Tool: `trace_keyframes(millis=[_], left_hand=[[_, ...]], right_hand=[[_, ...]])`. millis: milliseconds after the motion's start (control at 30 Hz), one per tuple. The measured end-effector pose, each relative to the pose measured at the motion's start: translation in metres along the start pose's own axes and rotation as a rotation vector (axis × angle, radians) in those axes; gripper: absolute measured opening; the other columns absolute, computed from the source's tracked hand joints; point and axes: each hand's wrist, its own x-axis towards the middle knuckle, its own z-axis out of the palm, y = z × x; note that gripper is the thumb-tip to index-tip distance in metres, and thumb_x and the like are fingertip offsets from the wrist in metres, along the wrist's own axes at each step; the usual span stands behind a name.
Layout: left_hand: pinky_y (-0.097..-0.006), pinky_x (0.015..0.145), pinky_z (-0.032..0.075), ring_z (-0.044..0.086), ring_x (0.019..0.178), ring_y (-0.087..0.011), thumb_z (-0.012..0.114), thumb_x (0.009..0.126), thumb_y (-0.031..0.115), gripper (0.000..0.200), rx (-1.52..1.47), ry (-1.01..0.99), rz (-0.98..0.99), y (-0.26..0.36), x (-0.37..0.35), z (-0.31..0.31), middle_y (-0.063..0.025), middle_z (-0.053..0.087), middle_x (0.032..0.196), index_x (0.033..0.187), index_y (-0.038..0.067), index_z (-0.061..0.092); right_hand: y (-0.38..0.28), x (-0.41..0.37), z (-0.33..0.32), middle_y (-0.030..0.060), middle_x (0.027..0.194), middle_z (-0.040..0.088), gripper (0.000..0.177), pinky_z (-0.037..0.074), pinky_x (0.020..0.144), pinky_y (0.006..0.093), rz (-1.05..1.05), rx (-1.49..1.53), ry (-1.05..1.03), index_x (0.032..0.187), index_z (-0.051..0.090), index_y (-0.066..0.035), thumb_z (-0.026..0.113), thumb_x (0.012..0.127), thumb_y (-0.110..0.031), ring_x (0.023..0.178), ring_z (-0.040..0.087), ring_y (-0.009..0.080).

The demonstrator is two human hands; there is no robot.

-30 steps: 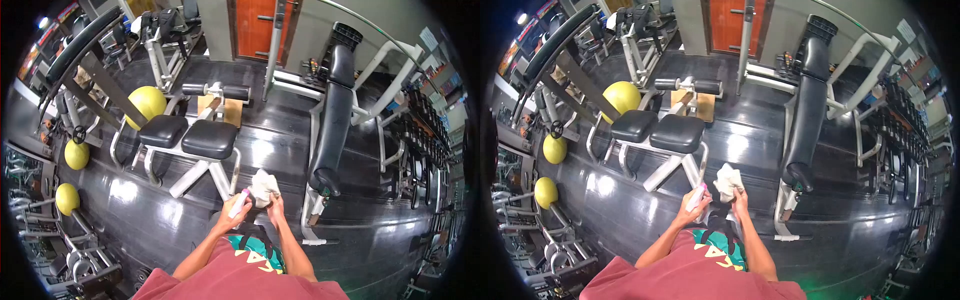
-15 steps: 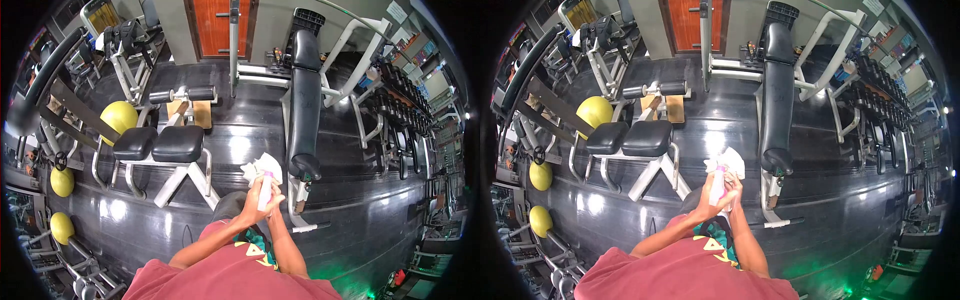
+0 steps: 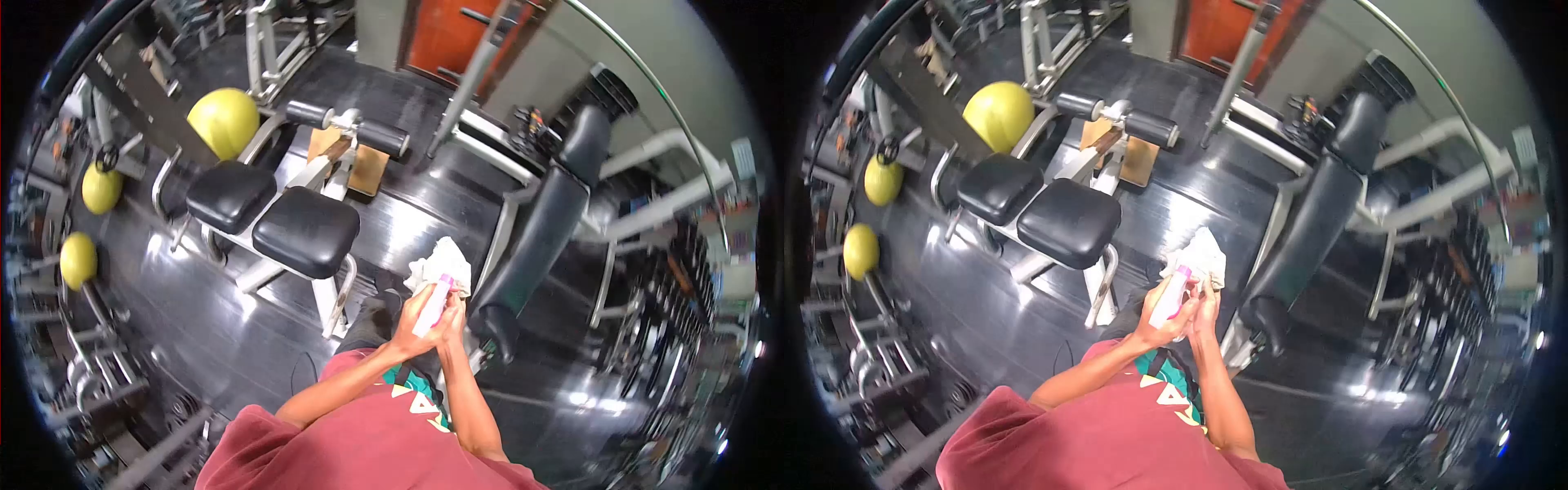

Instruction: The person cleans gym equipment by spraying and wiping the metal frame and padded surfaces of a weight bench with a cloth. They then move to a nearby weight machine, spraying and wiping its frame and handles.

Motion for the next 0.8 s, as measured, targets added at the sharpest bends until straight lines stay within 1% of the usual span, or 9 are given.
trace_keyframes(millis=[33, 100, 133, 267, 367, 433, 500, 533, 800], left_hand=[[-0.0283, 0.069, 0.05, 0.062, 0.076, -0.0135, 0.067, 0.085, 0.004, 0.034, 0.004, 0.05, -0.013, -0.011, 0.013, 0.0, -0.0069, 0.061, 0.086, 0.117, -0.003, 0.056], [-0.025, 0.06, 0.049, 0.06, 0.067, -0.0097, 0.067, 0.086, 0.005, 0.033, -0.071, 0.151, -0.239, -0.031, 0.036, -0.006, -0.0036, 0.06, 0.082, 0.116, -0.002, 0.056], [-0.023, 0.054, 0.047, 0.056, 0.059, -0.0066, 0.068, 0.086, 0.005, 0.032, -0.093, 0.206, -0.277, -0.04, 0.048, -0.008, -0.0009, 0.058, 0.077, 0.115, -0.001, 0.056], [-0.0234, 0.05, 0.046, 0.056, 0.055, -0.0064, 0.066, 0.088, 0.007, 0.026, 0.039, 0.369, -0.442, -0.084, 0.082, -0.028, 0.0015, 0.056, 0.075, 0.111, 0.001, 0.059], [-0.028, 0.054, 0.046, 0.057, 0.058, -0.0097, 0.068, 0.087, 0.011, 0.016, -0.074, 0.584, -0.579, -0.095, 0.109, -0.047, -0.001, 0.06, 0.071, 0.1, 0.004, 0.062], [-0.0309, 0.057, 0.048, 0.062, 0.062, -0.0148, 0.068, 0.085, 0.01, 0.015, -0.072, 0.703, -0.594, -0.118, 0.12, -0.056, -0.0051, 0.061, 0.072, 0.096, 0.004, 0.06], [-0.034, 0.062, 0.049, 0.063, 0.066, -0.0198, 0.068, 0.084, 0.009, 0.015, 0.155, 0.817, -0.519, -0.14, 0.13, -0.065, -0.0092, 0.061, 0.072, 0.094, 0.003, 0.059], [-0.0359, 0.065, 0.049, 0.063, 0.069, -0.0232, 0.067, 0.083, 0.009, 0.015, 0.122, 0.88, -0.579, -0.142, 0.138, -0.07, -0.0121, 0.061, 0.074, 0.093, 0.003, 0.059], [-0.0316, 0.061, 0.048, 0.059, 0.063, -0.0146, 0.066, 0.083, 0.011, 0.011, 0.159, 1.291, -0.686, -0.231, 0.187, -0.098, -0.0089, 0.061, 0.07, 0.088, 0.003, 0.06]], right_hand=[[-0.013, 0.013, 0.012, 0.0098, 0.116, 0.062, 0.03, 0.054, 0.086, 0.0367, -0.009, -0.07, -0.006, 0.126, 0.052, -0.007, 0.05, 0.1, -0.021, 0.103, 0.063, 0.0232], [-0.035, 0.039, 0.04, 0.0101, 0.131, 0.054, 0.032, 0.05, 0.096, 0.0399, -0.003, -0.04, -0.02, 0.131, 0.049, -0.009, 0.047, 0.099, -0.014, 0.119, 0.055, 0.024], [-0.048, 0.055, 0.049, 0.0097, 0.132, 0.054, 0.033, 0.049, 0.097, 0.0409, -0.014, -0.082, -0.025, 0.131, 0.049, -0.009, 0.047, 0.099, -0.013, 0.12, 0.054, 0.0239], [-0.099, 0.11, 0.079, 0.0091, 0.134, 0.053, 0.04, 0.041, 0.105, 0.042, 0.037, -0.244, -0.114, 0.134, 0.045, -0.006, 0.05, 0.096, -0.018, 0.125, 0.051, 0.0242], [-0.117, 0.15, 0.107, 0.0103, 0.138, 0.051, 0.045, 0.039, 0.107, 0.042, 0.089, -0.309, -0.21, 0.137, 0.042, -0.006, 0.048, 0.095, -0.021, 0.127, 0.049, 0.025], [-0.124, 0.173, 0.13, 0.0122, 0.14, 0.047, 0.044, 0.038, 0.109, 0.0445, 0.168, -0.302, -0.271, 0.139, 0.04, -0.006, 0.045, 0.097, -0.017, 0.129, 0.047, 0.0268], [-0.122, 0.206, 0.145, 0.0115, 0.141, 0.047, 0.044, 0.036, 0.11, 0.0442, 0.239, -0.337, -0.36, 0.139, 0.04, -0.006, 0.046, 0.097, -0.018, 0.13, 0.047, 0.0262], [-0.121, 0.219, 0.156, 0.0108, 0.14, 0.048, 0.044, 0.036, 0.11, 0.0436, 0.257, -0.372, -0.348, 0.138, 0.041, -0.006, 0.047, 0.096, -0.019, 0.13, 0.047, 0.0254], [-0.099, 0.362, 0.249, 0.0084, 0.135, 0.054, 0.042, 0.037, 0.109, 0.0422, 0.464, -0.581, -0.446, 0.134, 0.047, -0.004, 0.049, 0.096, -0.023, 0.127, 0.05, 0.0232]])
